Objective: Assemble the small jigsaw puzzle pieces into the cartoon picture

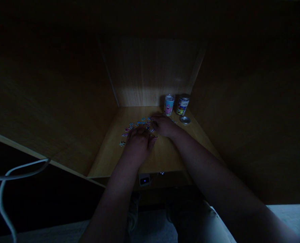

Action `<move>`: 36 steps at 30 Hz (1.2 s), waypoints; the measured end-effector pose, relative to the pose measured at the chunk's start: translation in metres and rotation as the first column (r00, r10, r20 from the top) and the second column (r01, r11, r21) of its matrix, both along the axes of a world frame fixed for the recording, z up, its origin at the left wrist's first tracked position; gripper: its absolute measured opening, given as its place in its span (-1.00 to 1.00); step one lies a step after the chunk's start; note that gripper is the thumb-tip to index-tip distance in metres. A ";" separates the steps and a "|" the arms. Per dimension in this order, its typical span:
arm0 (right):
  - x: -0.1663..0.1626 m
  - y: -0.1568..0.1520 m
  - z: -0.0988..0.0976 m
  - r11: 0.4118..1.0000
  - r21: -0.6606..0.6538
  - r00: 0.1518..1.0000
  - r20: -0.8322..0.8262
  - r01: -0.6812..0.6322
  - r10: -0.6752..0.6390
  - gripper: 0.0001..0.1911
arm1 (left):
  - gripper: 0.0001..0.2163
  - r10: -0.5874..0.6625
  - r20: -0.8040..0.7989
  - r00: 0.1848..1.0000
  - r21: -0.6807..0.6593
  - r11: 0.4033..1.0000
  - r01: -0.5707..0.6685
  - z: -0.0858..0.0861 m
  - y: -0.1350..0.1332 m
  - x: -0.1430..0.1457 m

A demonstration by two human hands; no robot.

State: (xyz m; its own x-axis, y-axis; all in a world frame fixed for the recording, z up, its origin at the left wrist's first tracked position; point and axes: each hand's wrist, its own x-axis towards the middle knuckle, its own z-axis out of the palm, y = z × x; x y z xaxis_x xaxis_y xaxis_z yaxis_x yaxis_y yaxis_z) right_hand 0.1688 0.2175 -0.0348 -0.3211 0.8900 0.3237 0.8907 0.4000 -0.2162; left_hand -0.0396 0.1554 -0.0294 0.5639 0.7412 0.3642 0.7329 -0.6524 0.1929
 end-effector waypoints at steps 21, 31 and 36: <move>-0.006 0.000 -0.006 1.000 -0.002 1.000 -0.022 0.022 -0.022 -0.48 | -0.75 -0.001 -0.020 1.000 0.007 1.000 0.001 -0.001 0.001 0.000; -0.009 0.004 -0.014 0.998 -0.056 1.000 -0.016 0.024 -0.025 -0.45 | -0.74 -0.019 0.009 1.000 -0.018 1.000 0.019 0.001 0.001 0.001; -0.009 0.005 -0.013 1.000 -0.030 1.000 -0.030 0.009 -0.010 -0.43 | -0.69 -0.013 0.005 1.000 -0.017 1.000 0.013 0.001 0.001 0.000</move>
State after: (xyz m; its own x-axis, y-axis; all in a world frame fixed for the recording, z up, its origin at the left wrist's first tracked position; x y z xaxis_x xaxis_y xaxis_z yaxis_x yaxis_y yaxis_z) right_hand 0.1603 0.2221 -0.0482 -0.3031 0.9023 0.3065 0.8875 0.3845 -0.2542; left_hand -0.0392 0.1560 -0.0285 0.5719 0.7399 0.3542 0.7234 -0.6585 0.2075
